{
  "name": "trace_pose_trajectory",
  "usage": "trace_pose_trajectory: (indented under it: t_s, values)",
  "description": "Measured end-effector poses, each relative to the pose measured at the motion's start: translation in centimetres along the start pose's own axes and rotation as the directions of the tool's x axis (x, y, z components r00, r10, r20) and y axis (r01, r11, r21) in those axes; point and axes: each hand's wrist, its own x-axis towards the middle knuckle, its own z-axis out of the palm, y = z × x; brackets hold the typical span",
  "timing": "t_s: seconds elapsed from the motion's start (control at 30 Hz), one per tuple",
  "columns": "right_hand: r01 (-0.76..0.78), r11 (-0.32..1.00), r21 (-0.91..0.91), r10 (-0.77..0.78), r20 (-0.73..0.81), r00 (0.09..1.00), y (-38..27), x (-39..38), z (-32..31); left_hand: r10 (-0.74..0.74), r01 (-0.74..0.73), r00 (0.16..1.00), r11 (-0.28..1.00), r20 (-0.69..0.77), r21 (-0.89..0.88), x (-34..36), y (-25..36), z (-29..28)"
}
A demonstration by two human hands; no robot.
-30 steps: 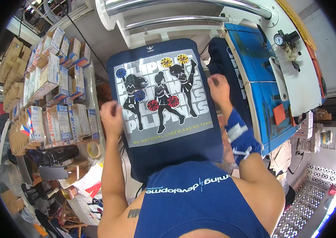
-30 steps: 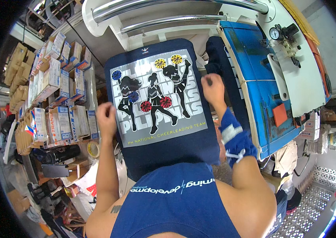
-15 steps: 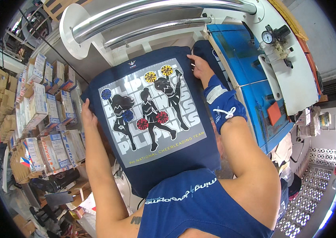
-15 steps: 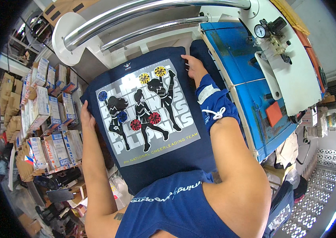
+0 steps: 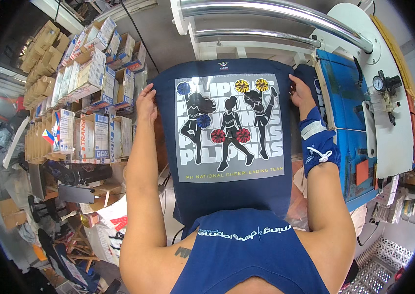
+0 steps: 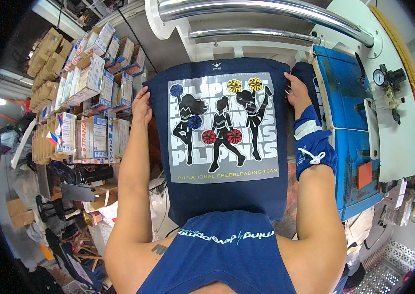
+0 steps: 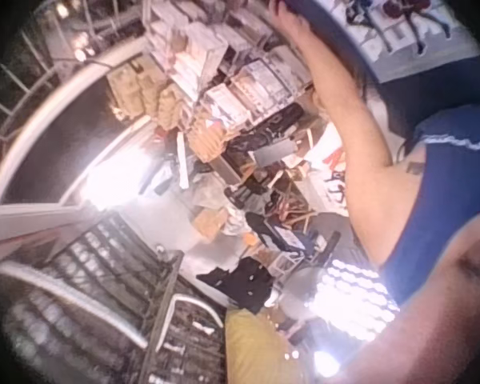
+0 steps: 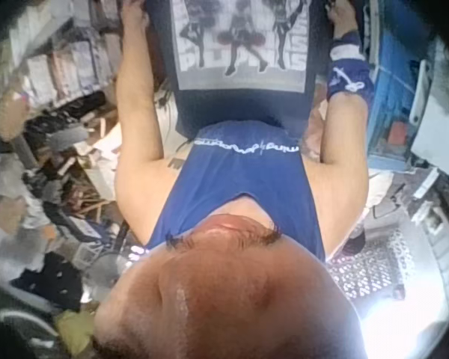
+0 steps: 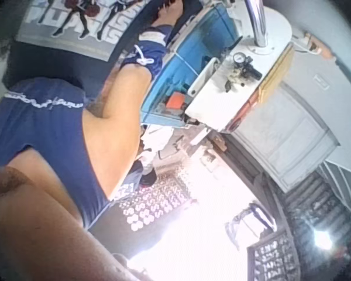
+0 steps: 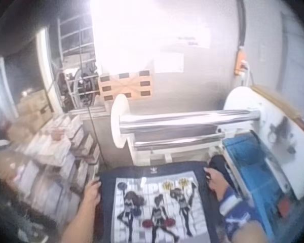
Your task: The person places navy blue t-shirts onto a heat press, aligns printed transfer sheets on the shirts, closes the press, then opens it and removes the finished shirts. The process is repeated for multiple shirts.
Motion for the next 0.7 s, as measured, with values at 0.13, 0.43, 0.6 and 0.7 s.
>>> trace_pose_trajectory:
  t_s: [0.13, 0.43, 0.6, 0.7]
  values:
    - [0.008, 0.999, -0.033, -0.006, 0.052, 0.999, -0.4, -0.5, -0.1, -0.005, 0.004, 1.0, 0.997, 0.024, 0.072, -0.8, 0.9, 0.5]
    - [0.083, 0.996, -0.042, -0.08, 0.067, 0.995, 0.0, -0.3, 0.0, -0.044, 0.038, 0.996, 0.997, 0.084, 0.065, 0.1, 0.4, -1.0]
    - [0.12, 0.981, -0.155, -0.126, -0.027, 0.992, -0.5, -4.0, 1.1, 0.181, -0.219, 0.976, 0.762, 0.123, 0.609, -3.6, 1.4, 0.5]
    - [0.461, 0.53, -0.712, -0.589, 0.082, 0.804, 1.2, -9.4, 0.8, 0.463, -0.588, 0.769, 0.243, 0.44, 0.771, -11.0, 2.0, 0.8]
